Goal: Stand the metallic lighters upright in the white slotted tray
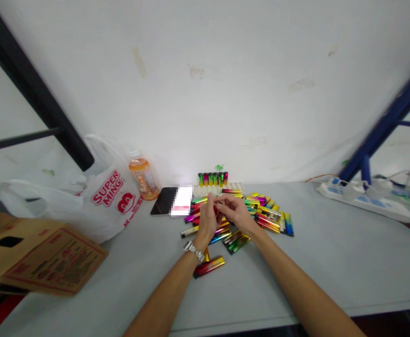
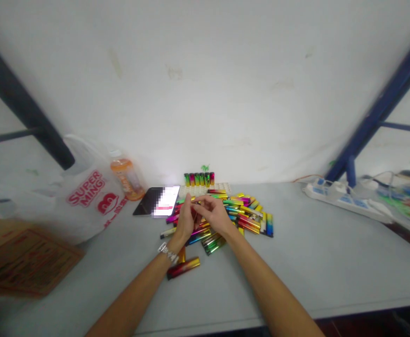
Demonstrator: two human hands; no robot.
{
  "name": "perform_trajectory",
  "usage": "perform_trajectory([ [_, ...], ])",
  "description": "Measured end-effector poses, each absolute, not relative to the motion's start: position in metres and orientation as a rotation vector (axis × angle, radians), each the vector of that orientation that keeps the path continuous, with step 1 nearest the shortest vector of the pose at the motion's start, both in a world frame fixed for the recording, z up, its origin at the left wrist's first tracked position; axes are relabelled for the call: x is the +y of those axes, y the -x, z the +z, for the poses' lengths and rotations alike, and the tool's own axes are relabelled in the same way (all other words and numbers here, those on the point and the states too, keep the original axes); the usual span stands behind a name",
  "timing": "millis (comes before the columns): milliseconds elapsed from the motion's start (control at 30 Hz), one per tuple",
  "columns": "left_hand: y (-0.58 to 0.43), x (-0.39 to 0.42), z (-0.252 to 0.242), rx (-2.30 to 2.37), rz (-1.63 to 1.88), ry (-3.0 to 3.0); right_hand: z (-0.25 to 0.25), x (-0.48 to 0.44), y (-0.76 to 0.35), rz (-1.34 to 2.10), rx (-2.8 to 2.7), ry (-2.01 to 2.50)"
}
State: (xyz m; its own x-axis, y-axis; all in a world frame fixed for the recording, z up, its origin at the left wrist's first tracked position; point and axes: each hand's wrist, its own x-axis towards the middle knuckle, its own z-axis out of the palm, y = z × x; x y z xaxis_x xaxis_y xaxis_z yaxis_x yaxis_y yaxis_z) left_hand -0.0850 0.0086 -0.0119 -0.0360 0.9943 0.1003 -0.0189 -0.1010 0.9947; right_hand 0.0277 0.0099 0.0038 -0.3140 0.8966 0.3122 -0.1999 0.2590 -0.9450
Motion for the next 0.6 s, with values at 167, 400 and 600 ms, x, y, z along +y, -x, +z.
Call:
perform_trajectory([
  [167,0.088,0.014,-0.015,1.154,1.256,-1.274,0.012,0.009,-0.036,1.433,-1.511,0.705],
  [400,0.087,0.017,-0.016,1.315,1.382,-1.495,0.004,0.017,-0.037,1.219,-1.378,0.817],
  [600,0.087,0.02,-0.015,1.271,1.389,-1.38,0.01,0.013,-0.039,1.181,-1.446,0.792],
])
